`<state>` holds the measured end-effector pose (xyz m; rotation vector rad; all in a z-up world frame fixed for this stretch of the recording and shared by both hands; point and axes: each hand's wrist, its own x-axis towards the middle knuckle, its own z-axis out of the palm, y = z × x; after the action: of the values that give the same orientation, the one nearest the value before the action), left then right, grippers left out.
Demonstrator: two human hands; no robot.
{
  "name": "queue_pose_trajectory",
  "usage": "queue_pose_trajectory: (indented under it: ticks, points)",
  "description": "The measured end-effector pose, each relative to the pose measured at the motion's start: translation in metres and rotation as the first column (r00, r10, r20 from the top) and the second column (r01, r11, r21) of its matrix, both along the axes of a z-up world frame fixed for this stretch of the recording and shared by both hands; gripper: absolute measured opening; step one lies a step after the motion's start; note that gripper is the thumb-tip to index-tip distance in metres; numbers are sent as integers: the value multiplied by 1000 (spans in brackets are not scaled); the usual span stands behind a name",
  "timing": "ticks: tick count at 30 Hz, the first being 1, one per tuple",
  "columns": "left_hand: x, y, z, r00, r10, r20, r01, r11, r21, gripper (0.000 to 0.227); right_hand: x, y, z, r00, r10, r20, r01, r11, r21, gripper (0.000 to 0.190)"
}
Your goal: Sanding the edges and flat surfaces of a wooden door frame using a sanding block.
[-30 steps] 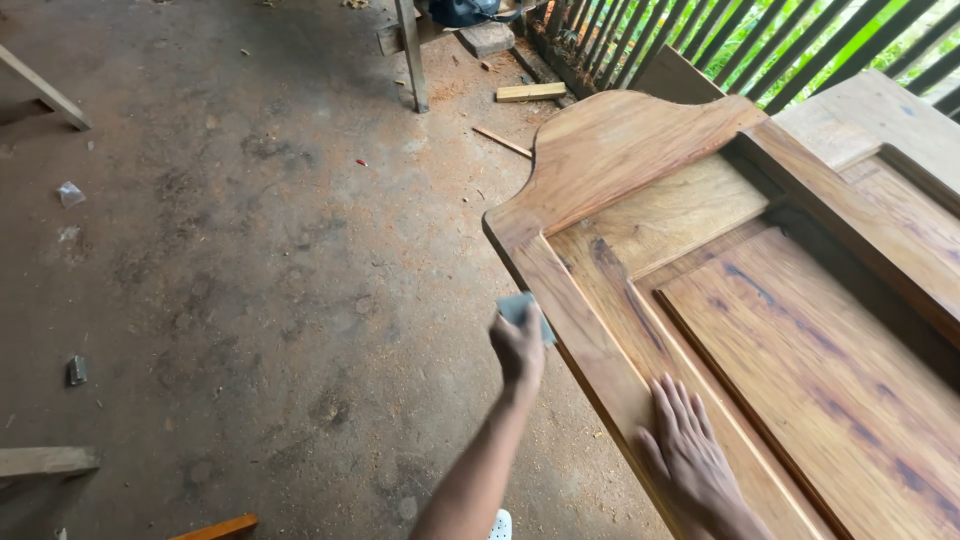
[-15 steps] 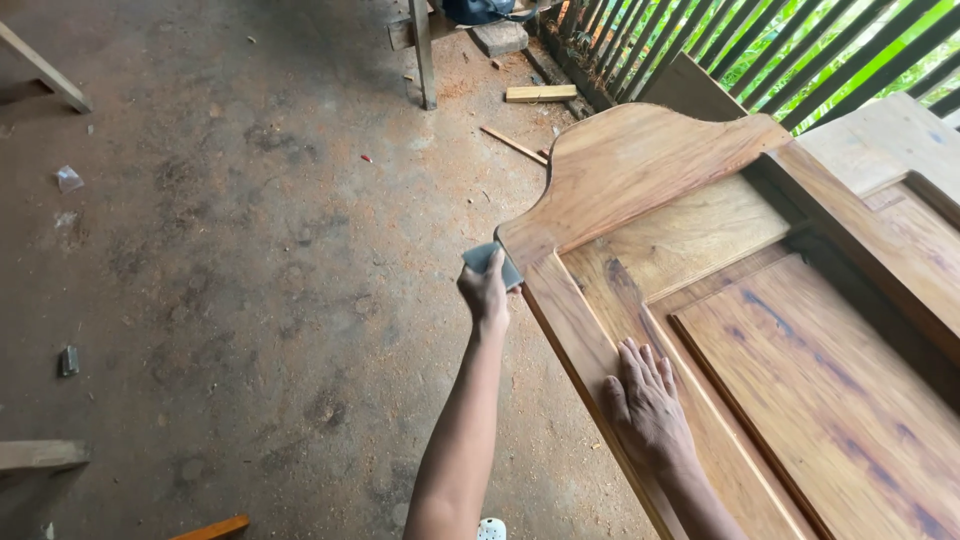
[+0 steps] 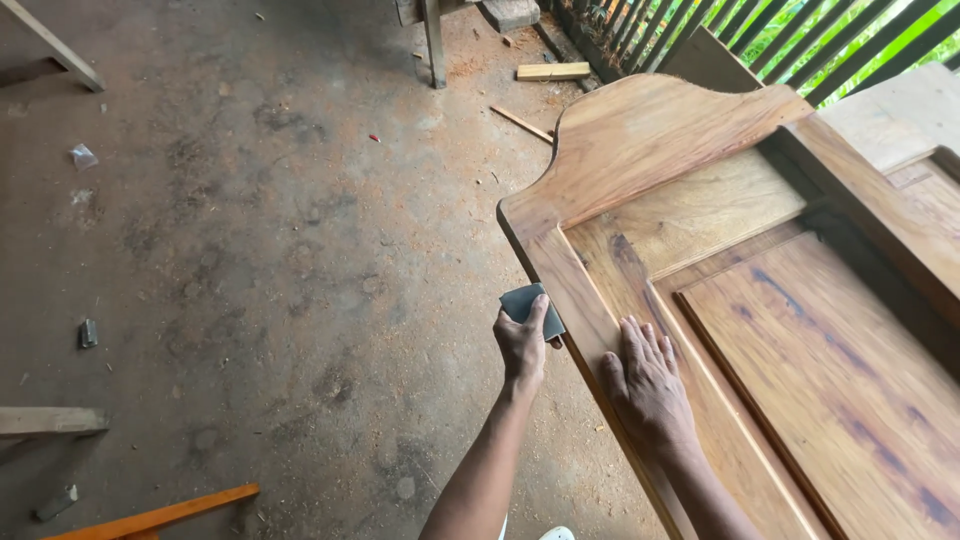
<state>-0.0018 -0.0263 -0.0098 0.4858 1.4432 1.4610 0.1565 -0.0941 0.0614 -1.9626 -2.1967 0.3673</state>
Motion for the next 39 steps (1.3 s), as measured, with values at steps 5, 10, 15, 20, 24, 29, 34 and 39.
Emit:
queue_pose_trajectory:
  ticks: [5,10,15,20,24,29,34,39]
  points:
    - [-12,33,11,1000,2,-27,-3,999,-46,33,3,0,1,1000,6,-14,-7,999,-36,76]
    - [-46,95,4,996,-42,76,38,998,52,40,10,4,-7,998,36,-46,-35,999,14,73]
    - [-29,89,-9,996,66,-67,-64,997,39,37,6,-1,2,998,37,-47,-37,999,18,72]
    - [-10,43,-13,996,91,-9,-91,994,-54,41,6,-1,5,997,33,-68,-31,999,18,72]
    - [-10,25,-7,997,81,7,-81,995,51,25,7,-2,3,997,35,-71,-35,999,10,72]
    - [-17,66,-12,989,100,-107,-102,995,-10,24,9,2,0,997,48,-56,-47,999,5,73]
    - [-45,118,-2,983,107,-151,-112,993,-22,27,15,7,-20,999,37,-15,-37,999,5,75]
    - [-64,157,-7,983,123,-140,-114,991,68,23,6,7,-3,1000,-20,-9,20,1000,6,73]
